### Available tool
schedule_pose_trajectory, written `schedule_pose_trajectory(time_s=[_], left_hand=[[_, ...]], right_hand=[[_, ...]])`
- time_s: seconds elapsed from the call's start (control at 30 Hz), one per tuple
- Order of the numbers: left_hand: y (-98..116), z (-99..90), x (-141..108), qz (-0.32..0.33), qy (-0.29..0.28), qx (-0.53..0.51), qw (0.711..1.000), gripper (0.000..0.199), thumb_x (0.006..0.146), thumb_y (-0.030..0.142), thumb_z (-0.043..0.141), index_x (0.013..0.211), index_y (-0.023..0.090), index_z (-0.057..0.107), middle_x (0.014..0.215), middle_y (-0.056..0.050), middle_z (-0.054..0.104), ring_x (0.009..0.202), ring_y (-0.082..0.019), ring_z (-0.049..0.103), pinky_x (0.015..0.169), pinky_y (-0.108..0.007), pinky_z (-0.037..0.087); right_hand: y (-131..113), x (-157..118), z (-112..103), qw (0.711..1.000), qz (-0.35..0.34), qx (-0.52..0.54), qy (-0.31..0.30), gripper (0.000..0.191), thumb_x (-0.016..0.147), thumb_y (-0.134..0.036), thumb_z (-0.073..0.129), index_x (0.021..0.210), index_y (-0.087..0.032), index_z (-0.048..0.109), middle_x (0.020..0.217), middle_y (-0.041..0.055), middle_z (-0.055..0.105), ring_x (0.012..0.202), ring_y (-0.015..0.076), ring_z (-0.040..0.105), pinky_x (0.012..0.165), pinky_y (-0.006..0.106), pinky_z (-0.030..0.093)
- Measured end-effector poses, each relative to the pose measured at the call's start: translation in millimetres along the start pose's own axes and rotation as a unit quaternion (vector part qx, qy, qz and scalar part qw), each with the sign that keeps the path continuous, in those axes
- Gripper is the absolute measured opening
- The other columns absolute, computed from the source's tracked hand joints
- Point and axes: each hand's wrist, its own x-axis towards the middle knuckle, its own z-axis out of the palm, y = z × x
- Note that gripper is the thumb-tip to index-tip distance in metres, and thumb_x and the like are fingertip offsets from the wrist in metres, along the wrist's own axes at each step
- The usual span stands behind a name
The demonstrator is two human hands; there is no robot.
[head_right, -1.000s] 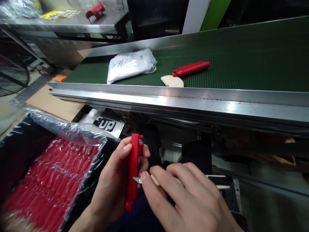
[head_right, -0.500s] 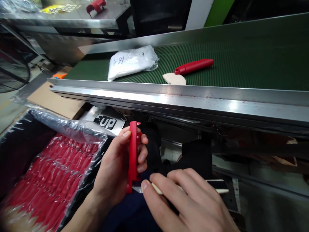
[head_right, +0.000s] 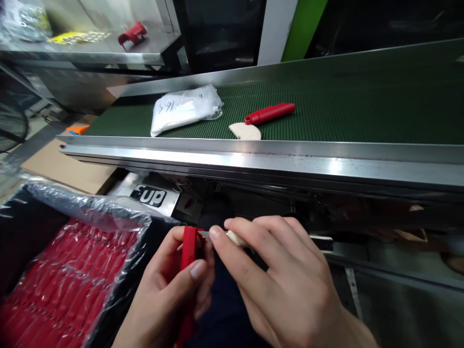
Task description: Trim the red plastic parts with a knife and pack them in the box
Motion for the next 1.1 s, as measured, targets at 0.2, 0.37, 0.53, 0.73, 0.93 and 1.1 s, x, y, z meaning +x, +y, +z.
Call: schedule_pose_trajectory(time_s=[0.2, 0.37, 0.53, 0.73, 0.93, 1.1], left_hand=[[0, 3.6, -1, -0.005, 0.012, -0.019, 1.000, 0.028, 0.082, 0.036, 0.070, 0.096, 0.021, 0.050, 0.072, 0.004, 0.051, 0.049, -0.006, 0.040, 0.043, -0.017, 0.037], [0, 5.5, -1, -0.004, 0.014, -0.026, 1.000, 0.027, 0.082, 0.035, 0.069, 0.095, 0.021, 0.049, 0.071, 0.004, 0.052, 0.047, -0.005, 0.040, 0.042, -0.017, 0.036], [-1, 5.1, -1, -0.014, -0.005, -0.040, 0.999, 0.025, 0.083, 0.034, 0.067, 0.096, 0.021, 0.049, 0.065, 0.005, 0.050, 0.046, -0.005, 0.039, 0.042, -0.015, 0.036], [-6, 2.0, -4, -0.035, -0.095, -0.111, 0.989, 0.035, 0.077, 0.039, 0.076, 0.089, 0.021, 0.048, 0.075, 0.004, 0.056, 0.042, -0.001, 0.042, 0.040, -0.011, 0.036], [-5, -2.1, 1, -0.046, -0.123, -0.146, 0.981, 0.017, 0.088, 0.033, 0.061, 0.090, 0.020, 0.050, 0.075, 0.003, 0.053, 0.043, -0.002, 0.040, 0.039, -0.011, 0.037], [-1, -2.1, 1, -0.055, -0.128, -0.153, 0.978, 0.015, 0.088, 0.032, 0.059, 0.093, 0.021, 0.051, 0.082, 0.002, 0.056, 0.048, -0.003, 0.044, 0.040, -0.010, 0.038]], right_hand=[[0, -3, 4, 1.000, 0.001, 0.007, 0.008, 0.036, 0.088, -0.001, 0.055, 0.121, -0.012, 0.065, 0.113, 0.0122, 0.067, 0.096, 0.0248, 0.060, 0.077, 0.039, 0.045], [0, -4, 3, 1.000, -0.006, 0.008, 0.014, 0.035, 0.088, 0.000, 0.055, 0.120, -0.009, 0.065, 0.111, 0.0136, 0.067, 0.094, 0.0249, 0.061, 0.075, 0.039, 0.045], [3, -7, 4, 1.000, -0.006, 0.016, 0.016, 0.035, 0.087, 0.000, 0.056, 0.120, -0.010, 0.066, 0.110, 0.0131, 0.067, 0.094, 0.0246, 0.060, 0.075, 0.039, 0.046], [17, -11, 2, 0.996, 0.055, 0.024, 0.064, 0.042, 0.084, 0.006, 0.057, 0.123, -0.010, 0.063, 0.113, 0.0115, 0.064, 0.097, 0.0199, 0.060, 0.082, 0.037, 0.048], [4, -7, -3, 0.995, 0.032, 0.089, 0.033, 0.037, 0.085, 0.006, 0.052, 0.117, -0.008, 0.065, 0.110, 0.0121, 0.063, 0.101, 0.0186, 0.058, 0.082, 0.033, 0.048], [0, -4, -1, 0.997, 0.022, 0.068, 0.014, 0.038, 0.085, 0.003, 0.053, 0.118, -0.010, 0.065, 0.108, 0.0115, 0.065, 0.098, 0.0194, 0.058, 0.078, 0.034, 0.047]])
